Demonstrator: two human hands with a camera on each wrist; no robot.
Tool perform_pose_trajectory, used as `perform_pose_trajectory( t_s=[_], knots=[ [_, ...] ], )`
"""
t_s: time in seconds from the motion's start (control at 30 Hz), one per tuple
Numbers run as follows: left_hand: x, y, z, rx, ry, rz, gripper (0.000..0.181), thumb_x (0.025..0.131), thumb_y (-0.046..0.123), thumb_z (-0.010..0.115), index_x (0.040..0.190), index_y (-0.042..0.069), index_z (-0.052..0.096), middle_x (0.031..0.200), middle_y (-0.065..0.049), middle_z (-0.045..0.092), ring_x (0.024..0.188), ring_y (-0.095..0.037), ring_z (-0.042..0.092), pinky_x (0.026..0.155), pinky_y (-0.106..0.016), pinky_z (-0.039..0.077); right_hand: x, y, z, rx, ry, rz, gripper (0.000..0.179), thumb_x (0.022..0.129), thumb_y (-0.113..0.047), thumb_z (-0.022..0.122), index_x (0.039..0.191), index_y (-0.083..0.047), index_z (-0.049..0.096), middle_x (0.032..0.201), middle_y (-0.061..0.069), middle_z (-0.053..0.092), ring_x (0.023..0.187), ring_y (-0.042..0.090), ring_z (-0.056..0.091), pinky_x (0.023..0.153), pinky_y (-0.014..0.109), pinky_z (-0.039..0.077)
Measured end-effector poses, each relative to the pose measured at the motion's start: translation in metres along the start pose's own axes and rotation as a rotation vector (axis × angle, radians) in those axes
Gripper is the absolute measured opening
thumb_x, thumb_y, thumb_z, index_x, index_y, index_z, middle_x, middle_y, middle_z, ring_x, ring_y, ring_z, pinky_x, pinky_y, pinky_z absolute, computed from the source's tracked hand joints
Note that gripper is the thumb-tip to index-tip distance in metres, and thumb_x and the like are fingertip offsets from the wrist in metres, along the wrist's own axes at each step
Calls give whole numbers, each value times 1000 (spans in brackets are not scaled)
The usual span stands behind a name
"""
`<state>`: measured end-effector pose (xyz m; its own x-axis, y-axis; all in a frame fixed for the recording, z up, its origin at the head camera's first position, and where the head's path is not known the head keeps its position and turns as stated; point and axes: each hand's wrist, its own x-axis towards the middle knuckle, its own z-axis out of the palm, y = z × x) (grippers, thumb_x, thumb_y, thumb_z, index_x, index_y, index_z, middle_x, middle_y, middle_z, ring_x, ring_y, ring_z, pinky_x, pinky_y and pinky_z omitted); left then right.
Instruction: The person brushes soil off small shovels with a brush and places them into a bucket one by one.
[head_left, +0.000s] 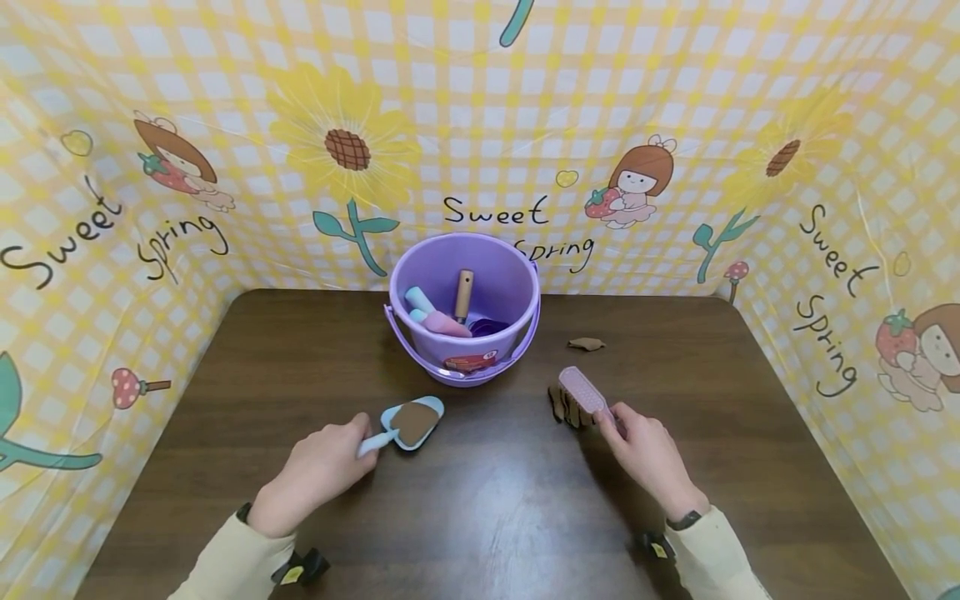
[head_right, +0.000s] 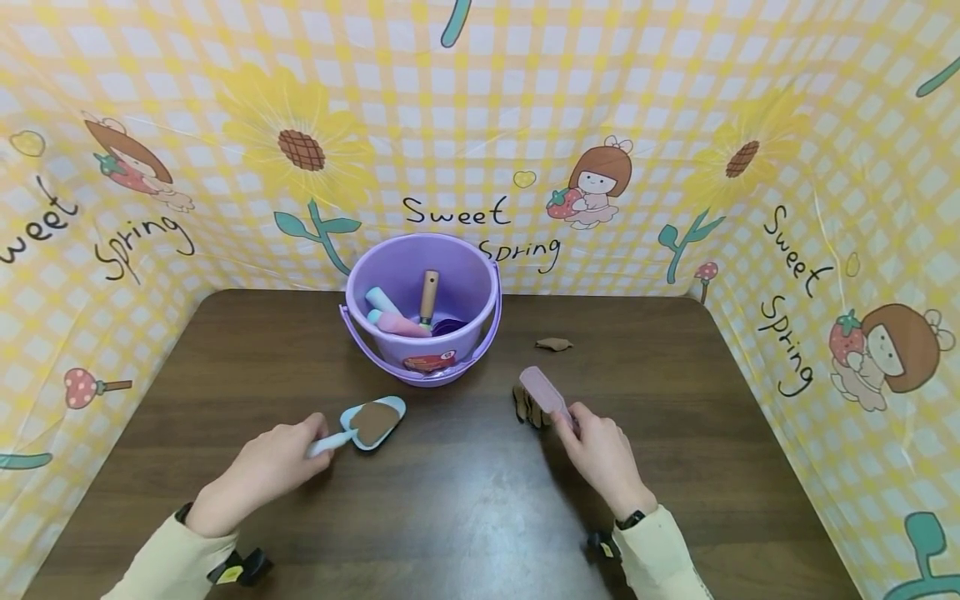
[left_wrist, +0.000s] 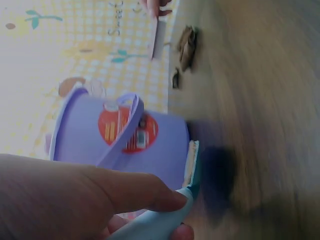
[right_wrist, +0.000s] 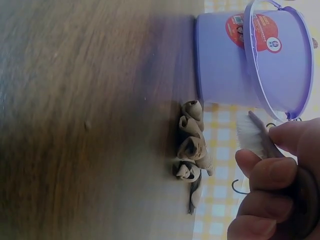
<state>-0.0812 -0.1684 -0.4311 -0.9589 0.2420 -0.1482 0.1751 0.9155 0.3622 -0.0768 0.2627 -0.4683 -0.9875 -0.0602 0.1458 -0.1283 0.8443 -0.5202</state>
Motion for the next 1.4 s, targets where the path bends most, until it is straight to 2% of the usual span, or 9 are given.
perform_pose_trajectory(
  t_s=[0.4,0.67,0.97,1.17,1.4],
  knots=[
    [8,45,11,-87,17,160,20,81,9,73,87,15,56,65,5,50,56,-16,46,49,-36,38,0,-9,1,16,-39,10,21,103,-25,66,101,-5,68,66,-4,51,54,11,44,51,29,35],
    [24,78,13,-134,-5,245,15,86,9,76,92,12,63,70,4,55,61,-15,49,54,-35,42,2,-17,1,12,-4,-50,18,103,-25,67,96,-9,66,65,-6,45,54,10,41,52,29,34],
    [46,100,25,-200,41,353,10,85,6,72,92,8,65,72,3,57,64,-16,52,59,-35,46,3,-25,2,30,-7,-75,18,102,-25,69,94,-9,64,64,-7,44,53,8,40,50,27,32],
    [58,114,31,-253,97,370,10,87,6,70,97,6,69,76,1,60,65,-17,55,61,-36,49,3,-32,4,25,-6,-115,21,100,-25,72,88,-13,60,61,-11,38,52,6,38,51,25,31],
    [64,127,34,-269,160,365,7,92,9,70,98,7,70,77,0,62,64,-18,56,60,-38,49,4,-40,10,55,0,-180,19,100,-24,72,87,-15,60,61,-13,37,52,4,38,49,24,31]
  ],
)
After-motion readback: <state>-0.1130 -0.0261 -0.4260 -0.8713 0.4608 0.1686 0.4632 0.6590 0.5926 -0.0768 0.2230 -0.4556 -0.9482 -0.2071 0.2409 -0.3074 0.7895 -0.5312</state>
